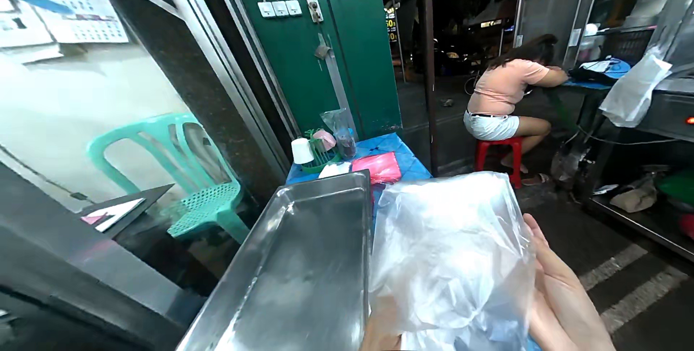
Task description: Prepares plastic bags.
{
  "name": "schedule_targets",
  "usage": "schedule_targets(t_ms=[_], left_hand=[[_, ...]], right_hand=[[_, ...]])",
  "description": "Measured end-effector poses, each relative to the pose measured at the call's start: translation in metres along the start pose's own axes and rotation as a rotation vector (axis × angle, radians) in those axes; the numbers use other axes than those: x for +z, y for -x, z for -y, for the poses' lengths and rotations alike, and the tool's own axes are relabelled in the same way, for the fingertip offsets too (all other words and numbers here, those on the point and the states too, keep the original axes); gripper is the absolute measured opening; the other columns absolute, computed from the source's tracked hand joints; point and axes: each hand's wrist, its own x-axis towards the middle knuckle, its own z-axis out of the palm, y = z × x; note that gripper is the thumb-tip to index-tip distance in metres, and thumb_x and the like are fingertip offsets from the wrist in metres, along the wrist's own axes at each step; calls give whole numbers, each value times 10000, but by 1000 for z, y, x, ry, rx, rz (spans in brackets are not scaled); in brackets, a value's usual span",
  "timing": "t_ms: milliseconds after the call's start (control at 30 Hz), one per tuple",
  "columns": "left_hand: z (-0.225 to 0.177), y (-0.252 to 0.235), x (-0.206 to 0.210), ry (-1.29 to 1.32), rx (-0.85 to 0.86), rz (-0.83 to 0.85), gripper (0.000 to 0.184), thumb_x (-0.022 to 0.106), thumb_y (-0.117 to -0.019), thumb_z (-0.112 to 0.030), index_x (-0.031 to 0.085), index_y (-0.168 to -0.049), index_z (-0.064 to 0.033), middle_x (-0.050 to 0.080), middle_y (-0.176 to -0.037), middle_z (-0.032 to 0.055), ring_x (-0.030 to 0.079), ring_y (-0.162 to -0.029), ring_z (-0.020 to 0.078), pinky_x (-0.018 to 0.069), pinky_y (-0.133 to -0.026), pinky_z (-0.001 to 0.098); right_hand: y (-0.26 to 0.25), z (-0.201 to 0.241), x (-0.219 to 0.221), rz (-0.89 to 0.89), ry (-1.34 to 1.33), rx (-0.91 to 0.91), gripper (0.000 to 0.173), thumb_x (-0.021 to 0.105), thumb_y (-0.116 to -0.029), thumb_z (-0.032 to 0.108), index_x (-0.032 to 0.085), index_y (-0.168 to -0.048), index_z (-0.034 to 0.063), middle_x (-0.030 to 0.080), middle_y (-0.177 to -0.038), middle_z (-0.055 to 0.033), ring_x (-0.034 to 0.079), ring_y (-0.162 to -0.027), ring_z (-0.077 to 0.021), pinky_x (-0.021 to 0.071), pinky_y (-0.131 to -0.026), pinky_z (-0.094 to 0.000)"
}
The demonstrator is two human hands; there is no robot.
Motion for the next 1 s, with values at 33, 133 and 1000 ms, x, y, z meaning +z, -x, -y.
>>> schedule_targets(t_ms=[33, 133, 1000], left_hand=[[0, -8, 4, -35, -15, -43, 181, 418, -1031, -13, 529, -1165, 38, 670, -979, 38, 661, -905, 60, 568, -834, 245], [-15, -19, 18, -92, -19, -132, 122, 522, -933, 93, 570, -1041, 63, 660, -842, 35, 638, -772, 43, 559, -733, 205], [-71, -58, 20, -895, 182, 343, 376, 844, -808, -313, 672, -1019, -54, 702, -802, -74, 660, -709, 5, 581, -727, 219]], right_hand=[[3, -2, 2, 4, -3, -7, 407, 440, -1067, 109, 359, -1457, 193, 621, -1162, -61, 687, -1034, -192, 597, -888, -400], [3, -10, -3, 154, 90, -61, 476, 473, -1048, 104, 301, -1487, 169, 664, -1127, -120, 722, -962, -236, 621, -843, -423], [-69, -39, -64, 645, 1116, -663, 1078, 527, -896, 760, 335, -1515, -101, 497, -1481, -235, 500, -1376, -187, 415, -1159, -396]])
